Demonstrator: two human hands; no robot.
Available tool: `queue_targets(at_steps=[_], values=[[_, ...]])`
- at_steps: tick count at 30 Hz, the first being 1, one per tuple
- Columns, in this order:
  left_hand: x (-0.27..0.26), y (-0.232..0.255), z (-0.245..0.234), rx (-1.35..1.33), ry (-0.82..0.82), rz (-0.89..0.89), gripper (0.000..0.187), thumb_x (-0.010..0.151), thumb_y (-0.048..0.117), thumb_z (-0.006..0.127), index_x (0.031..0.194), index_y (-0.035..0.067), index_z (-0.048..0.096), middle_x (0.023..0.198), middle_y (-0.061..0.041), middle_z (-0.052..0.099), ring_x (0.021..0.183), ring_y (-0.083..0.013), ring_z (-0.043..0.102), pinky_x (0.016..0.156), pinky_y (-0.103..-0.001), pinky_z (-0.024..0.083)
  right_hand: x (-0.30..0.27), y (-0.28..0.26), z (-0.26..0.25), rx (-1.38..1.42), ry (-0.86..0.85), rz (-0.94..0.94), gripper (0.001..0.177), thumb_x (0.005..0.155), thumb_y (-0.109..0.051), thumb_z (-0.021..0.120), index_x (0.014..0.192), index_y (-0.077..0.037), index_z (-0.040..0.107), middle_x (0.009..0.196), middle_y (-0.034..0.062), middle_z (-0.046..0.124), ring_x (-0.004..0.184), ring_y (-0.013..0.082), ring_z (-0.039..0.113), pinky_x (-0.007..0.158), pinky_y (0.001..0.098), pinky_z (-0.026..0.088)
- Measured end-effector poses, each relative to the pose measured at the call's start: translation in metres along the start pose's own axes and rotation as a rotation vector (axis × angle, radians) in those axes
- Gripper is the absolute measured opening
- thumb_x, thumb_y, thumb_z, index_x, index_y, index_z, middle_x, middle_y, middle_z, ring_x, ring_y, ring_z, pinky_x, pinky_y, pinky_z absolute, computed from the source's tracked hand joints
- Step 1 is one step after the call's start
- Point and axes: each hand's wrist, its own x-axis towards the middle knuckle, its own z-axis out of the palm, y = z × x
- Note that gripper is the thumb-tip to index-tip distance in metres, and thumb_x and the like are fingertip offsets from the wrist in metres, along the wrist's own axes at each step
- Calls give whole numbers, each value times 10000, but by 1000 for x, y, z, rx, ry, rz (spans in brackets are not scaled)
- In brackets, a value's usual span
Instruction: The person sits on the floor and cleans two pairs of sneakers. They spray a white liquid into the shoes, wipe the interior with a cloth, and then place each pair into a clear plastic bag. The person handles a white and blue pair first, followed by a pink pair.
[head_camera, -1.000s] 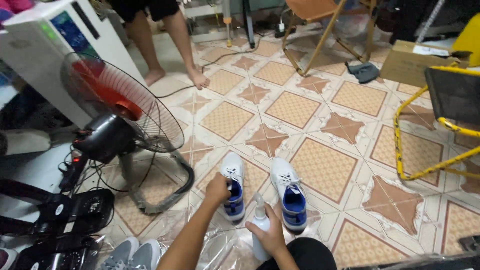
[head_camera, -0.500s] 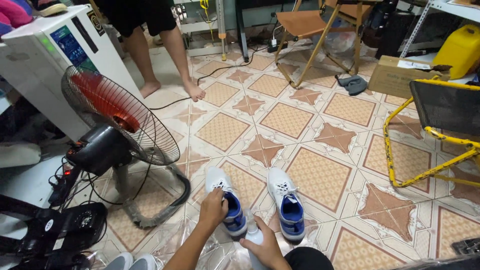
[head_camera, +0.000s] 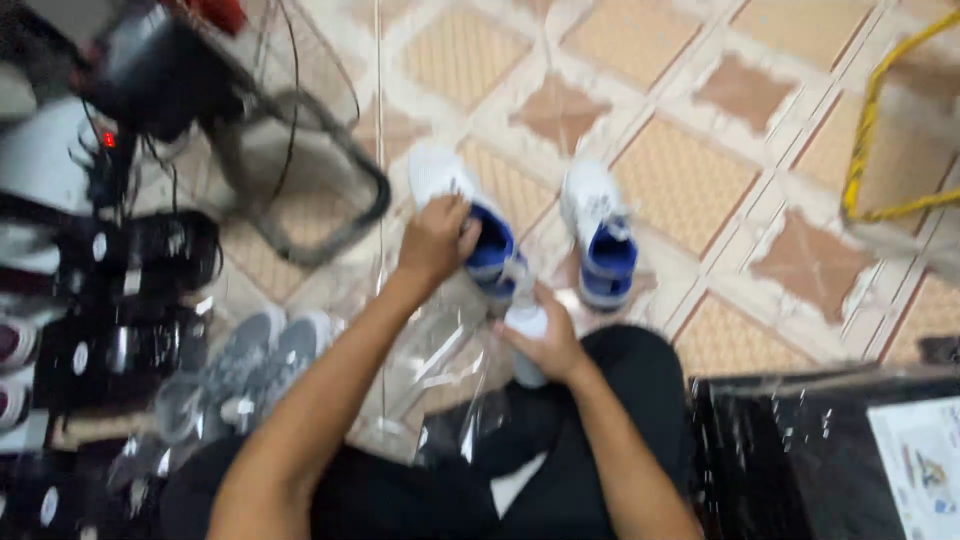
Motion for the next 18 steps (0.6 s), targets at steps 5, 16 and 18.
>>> queue_targets(at_steps=[5,16,18], values=[[38,23,-76,-97,-37,-18,139,997,193,958,1013,126,837,1124,-84,849,1049,-292,872,862,-356,711,-8,-84,-10,73,-46,-19,630,880,-383,1085,1362,-83,810,1119,113,872,1101,250,793,1079,528,617],[44,20,-91,-4,24,259,210,1080,143,894,912,139,769,1104,-61,793,1023,-245,839,823,-293,690,-17,-86,-38,75,-56,-39,518,852,-354,1139,1142,-88,803,1015,111,906,990,253,837,1027,468,630],[46,24,-100,-75,74,369,295,1166,159,796,882,134,721,1002,-61,722,886,-247,760,717,-316,647,-17,-84,-45,54,-167,0,514,849,-362,1128,1156,-87,821,974,106,900,958,246,823,981,459,628]])
